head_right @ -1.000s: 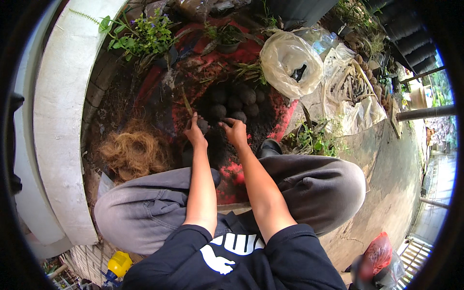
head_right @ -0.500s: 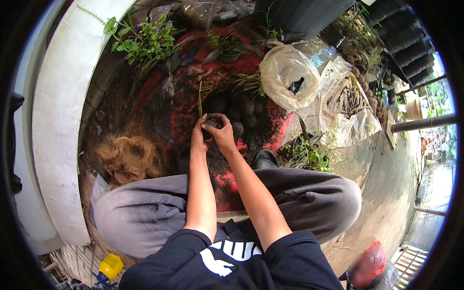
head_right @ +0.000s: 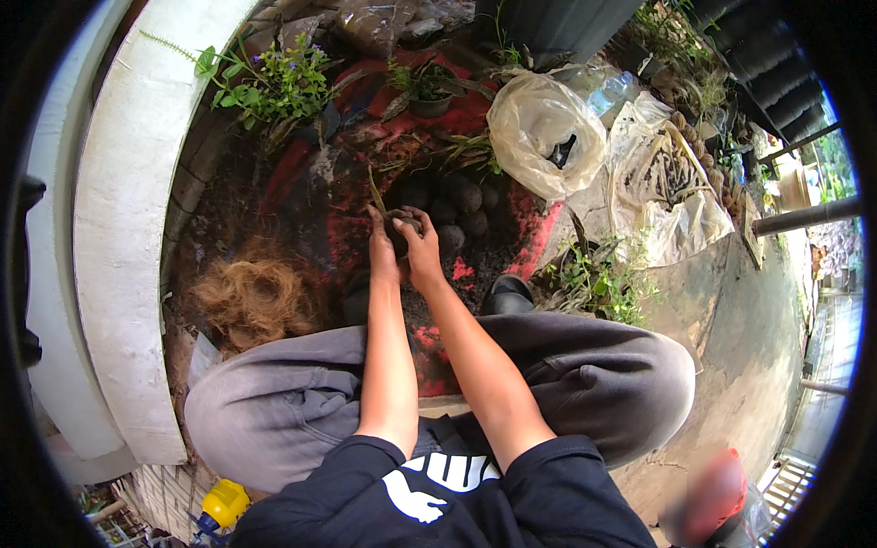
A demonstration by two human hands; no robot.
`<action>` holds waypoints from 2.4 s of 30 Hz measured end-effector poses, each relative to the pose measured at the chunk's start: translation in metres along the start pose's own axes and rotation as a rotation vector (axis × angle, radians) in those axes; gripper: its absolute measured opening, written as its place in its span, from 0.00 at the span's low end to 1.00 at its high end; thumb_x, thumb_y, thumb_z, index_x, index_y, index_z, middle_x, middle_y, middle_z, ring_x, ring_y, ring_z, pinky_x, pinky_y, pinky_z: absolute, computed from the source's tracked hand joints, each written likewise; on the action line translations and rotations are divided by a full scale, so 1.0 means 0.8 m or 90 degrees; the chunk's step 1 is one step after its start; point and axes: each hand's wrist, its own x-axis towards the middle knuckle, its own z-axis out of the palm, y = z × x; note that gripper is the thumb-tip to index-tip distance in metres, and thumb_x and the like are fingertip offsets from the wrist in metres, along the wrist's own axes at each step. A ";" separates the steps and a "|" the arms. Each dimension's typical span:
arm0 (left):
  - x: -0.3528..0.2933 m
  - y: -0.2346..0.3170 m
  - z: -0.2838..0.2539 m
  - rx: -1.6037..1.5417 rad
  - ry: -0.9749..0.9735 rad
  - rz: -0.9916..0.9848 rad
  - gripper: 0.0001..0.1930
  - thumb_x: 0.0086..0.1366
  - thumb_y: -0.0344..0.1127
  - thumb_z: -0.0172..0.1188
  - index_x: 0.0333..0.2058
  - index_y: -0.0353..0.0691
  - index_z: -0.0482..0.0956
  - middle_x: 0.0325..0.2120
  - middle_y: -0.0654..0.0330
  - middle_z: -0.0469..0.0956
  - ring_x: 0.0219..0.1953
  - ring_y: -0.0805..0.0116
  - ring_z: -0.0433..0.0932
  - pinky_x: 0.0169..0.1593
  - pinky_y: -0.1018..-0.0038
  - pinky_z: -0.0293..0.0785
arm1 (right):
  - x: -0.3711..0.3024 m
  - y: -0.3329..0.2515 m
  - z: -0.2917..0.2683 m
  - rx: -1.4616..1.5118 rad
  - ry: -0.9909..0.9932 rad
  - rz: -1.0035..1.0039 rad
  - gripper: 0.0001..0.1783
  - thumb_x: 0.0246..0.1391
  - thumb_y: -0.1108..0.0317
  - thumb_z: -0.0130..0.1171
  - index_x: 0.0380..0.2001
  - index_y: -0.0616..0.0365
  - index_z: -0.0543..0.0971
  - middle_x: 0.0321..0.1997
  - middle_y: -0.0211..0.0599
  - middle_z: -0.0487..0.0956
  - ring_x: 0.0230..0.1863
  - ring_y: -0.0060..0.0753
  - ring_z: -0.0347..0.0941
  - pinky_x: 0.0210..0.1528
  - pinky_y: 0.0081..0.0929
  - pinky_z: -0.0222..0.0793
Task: The person sits on the floor and repeatedly forms small soil balls around plant seedlings, then places them into a pile. The person handles the seedlings and soil by hand, shaping each unit individually.
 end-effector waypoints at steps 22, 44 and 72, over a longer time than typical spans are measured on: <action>0.009 0.048 -0.010 -0.082 0.028 -0.056 0.19 0.65 0.48 0.66 0.47 0.44 0.76 0.39 0.60 0.79 0.43 0.61 0.80 0.49 0.55 0.79 | -0.007 -0.005 -0.123 -0.868 -0.108 -0.284 0.18 0.50 0.70 0.64 0.46 0.58 0.79 0.52 0.44 0.78 0.49 0.43 0.78 0.49 0.39 0.75; 0.009 -0.007 -0.030 0.087 0.152 -0.105 0.08 0.63 0.35 0.65 0.41 0.48 0.79 0.33 0.64 0.77 0.31 0.67 0.80 0.29 0.66 0.75 | -0.016 0.079 -0.124 -1.145 -0.195 -0.219 0.33 0.59 0.60 0.52 0.65 0.64 0.65 0.71 0.48 0.63 0.66 0.50 0.64 0.69 0.40 0.59; -0.006 -0.006 -0.021 0.110 0.114 -0.073 0.09 0.61 0.31 0.62 0.40 0.46 0.78 0.33 0.63 0.79 0.30 0.67 0.81 0.28 0.67 0.78 | -0.023 0.071 -0.130 -1.014 -0.168 -0.425 0.11 0.53 0.73 0.54 0.40 0.54 0.80 0.43 0.40 0.80 0.47 0.46 0.77 0.49 0.40 0.75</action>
